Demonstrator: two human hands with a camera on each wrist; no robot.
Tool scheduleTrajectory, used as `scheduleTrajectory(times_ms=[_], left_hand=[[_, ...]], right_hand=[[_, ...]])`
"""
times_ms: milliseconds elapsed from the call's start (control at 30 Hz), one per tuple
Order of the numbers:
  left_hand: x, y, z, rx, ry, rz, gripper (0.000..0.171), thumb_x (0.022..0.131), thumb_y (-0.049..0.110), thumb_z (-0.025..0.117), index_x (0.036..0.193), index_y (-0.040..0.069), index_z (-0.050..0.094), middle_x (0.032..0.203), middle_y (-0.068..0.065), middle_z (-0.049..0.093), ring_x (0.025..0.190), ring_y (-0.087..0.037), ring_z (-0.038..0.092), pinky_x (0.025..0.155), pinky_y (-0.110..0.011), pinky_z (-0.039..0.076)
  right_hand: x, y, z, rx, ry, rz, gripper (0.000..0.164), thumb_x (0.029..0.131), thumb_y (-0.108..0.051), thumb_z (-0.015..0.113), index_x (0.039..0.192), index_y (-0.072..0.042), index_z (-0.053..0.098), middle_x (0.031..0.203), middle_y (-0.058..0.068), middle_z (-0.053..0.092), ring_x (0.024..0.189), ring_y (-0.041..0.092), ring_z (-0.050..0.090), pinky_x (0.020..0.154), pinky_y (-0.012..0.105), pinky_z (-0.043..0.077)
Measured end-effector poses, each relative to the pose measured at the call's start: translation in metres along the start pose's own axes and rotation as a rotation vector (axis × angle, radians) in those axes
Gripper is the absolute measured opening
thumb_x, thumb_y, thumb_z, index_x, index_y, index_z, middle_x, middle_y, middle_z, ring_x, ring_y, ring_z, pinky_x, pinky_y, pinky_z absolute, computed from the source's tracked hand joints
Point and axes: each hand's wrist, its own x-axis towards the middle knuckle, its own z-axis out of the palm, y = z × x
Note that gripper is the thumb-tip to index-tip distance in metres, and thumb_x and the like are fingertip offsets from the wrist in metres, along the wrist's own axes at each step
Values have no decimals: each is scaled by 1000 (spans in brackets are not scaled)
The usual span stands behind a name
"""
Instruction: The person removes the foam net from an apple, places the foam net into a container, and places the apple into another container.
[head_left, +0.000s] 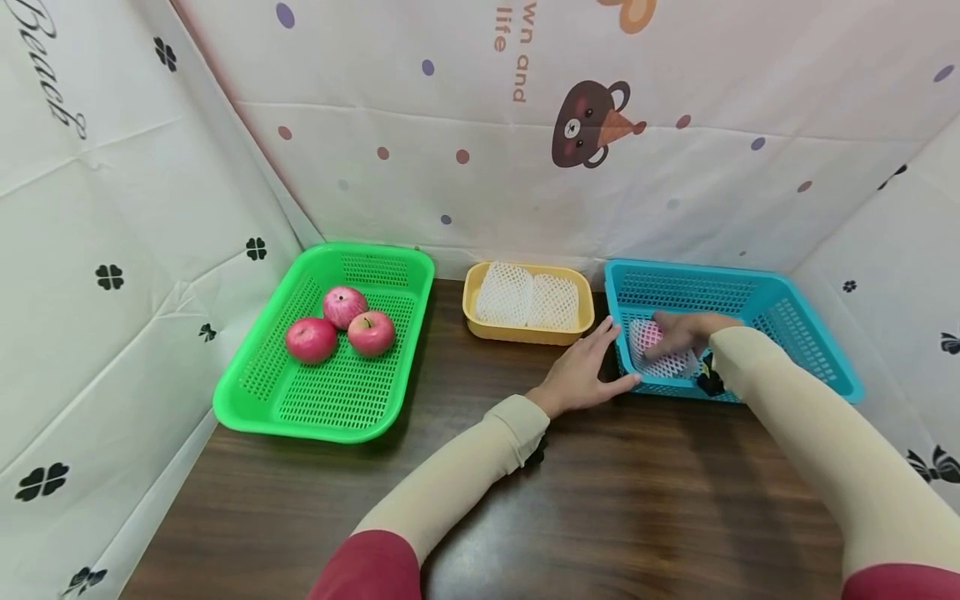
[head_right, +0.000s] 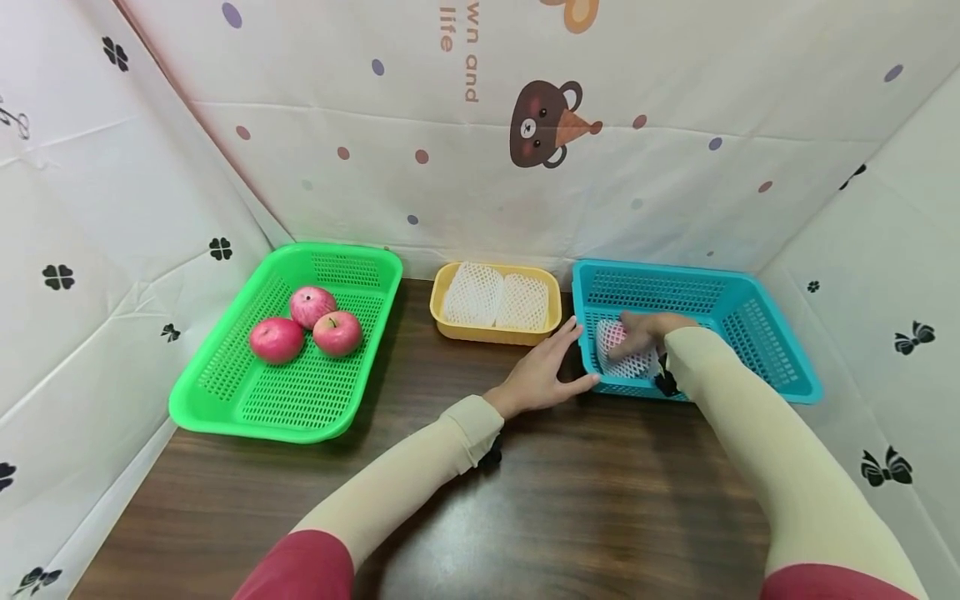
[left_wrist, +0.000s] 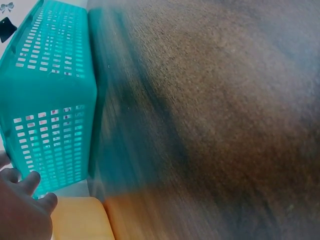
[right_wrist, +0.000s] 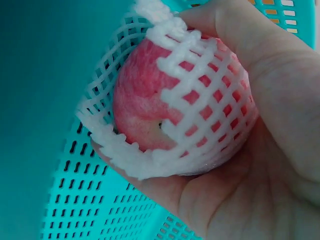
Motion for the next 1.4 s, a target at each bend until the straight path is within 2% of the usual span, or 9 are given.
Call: scheduleTrajectory(times_ms=[133, 300, 400, 533, 700, 800, 1033, 1267, 1400], left_hand=[[0, 0, 0, 1, 1, 10, 88, 99, 62, 54, 164, 14, 22, 172, 0, 8, 154, -18, 23, 121, -37, 30], [-1, 0, 1, 11, 2, 13, 88, 98, 63, 54, 164, 14, 22, 172, 0, 9, 154, -17, 23, 121, -36, 30], [-1, 1, 1, 18, 3, 14, 88, 98, 63, 54, 164, 15, 22, 172, 0, 9, 154, -16, 23, 121, -35, 29], [-1, 1, 0, 26, 3, 10, 87, 99, 62, 54, 165, 15, 22, 172, 1, 8, 154, -16, 23, 121, -35, 30], [-2, 2, -1, 19, -1, -4, 87, 99, 62, 54, 165, 16, 21, 172, 2, 8, 154, -16, 22, 120, -36, 30], [-2, 2, -1, 15, -5, -8, 87, 99, 63, 54, 165, 16, 21, 172, 2, 8, 154, -17, 22, 120, -36, 30], [-2, 3, -1, 8, -12, -10, 87, 98, 63, 54, 165, 17, 21, 172, 4, 6, 154, -16, 22, 120, -36, 31], [-3, 5, -2, 14, -3, -8, 87, 98, 62, 55, 165, 17, 22, 172, 3, 8, 154, -16, 23, 120, -35, 30], [-3, 6, -3, 11, -7, -5, 87, 98, 62, 55, 165, 16, 22, 172, 2, 8, 154, -16, 23, 121, -34, 30]], right_hand=[[1, 1, 0, -8, 7, -3, 110, 95, -46, 70, 156, 11, -3, 152, 44, 17, 133, 60, 36, 91, 63, 52], [1, 2, 1, 27, 6, -22, 99, 96, -38, 70, 154, 9, 6, 132, 37, 39, 109, 43, 56, 81, 52, 58], [1, 2, 1, 28, 9, -27, 98, 95, -37, 70, 153, 9, 6, 128, 36, 41, 103, 38, 58, 77, 49, 59], [0, 2, -2, 2, 38, -45, 101, 93, -37, 72, 153, 9, 5, 129, 38, 39, 105, 41, 57, 77, 49, 59], [-2, 5, -7, -93, 116, -74, 110, 90, -44, 75, 155, 10, 5, 136, 41, 36, 108, 43, 54, 82, 52, 55], [-5, 6, -10, -129, 172, -103, 109, 89, -46, 76, 154, 9, 8, 132, 39, 40, 104, 41, 56, 81, 52, 54], [-17, 14, -14, -125, 266, -168, 106, 87, -38, 80, 152, 8, 9, 119, 34, 47, 92, 36, 59, 72, 45, 54], [-27, 17, -17, -165, 372, -256, 90, 83, -31, 84, 141, 11, 30, 109, 25, 57, 88, 33, 62, 70, 48, 55], [-32, 17, -17, -164, 407, -288, 90, 82, -29, 85, 143, 9, 30, 111, 24, 57, 89, 32, 63, 70, 49, 55]])
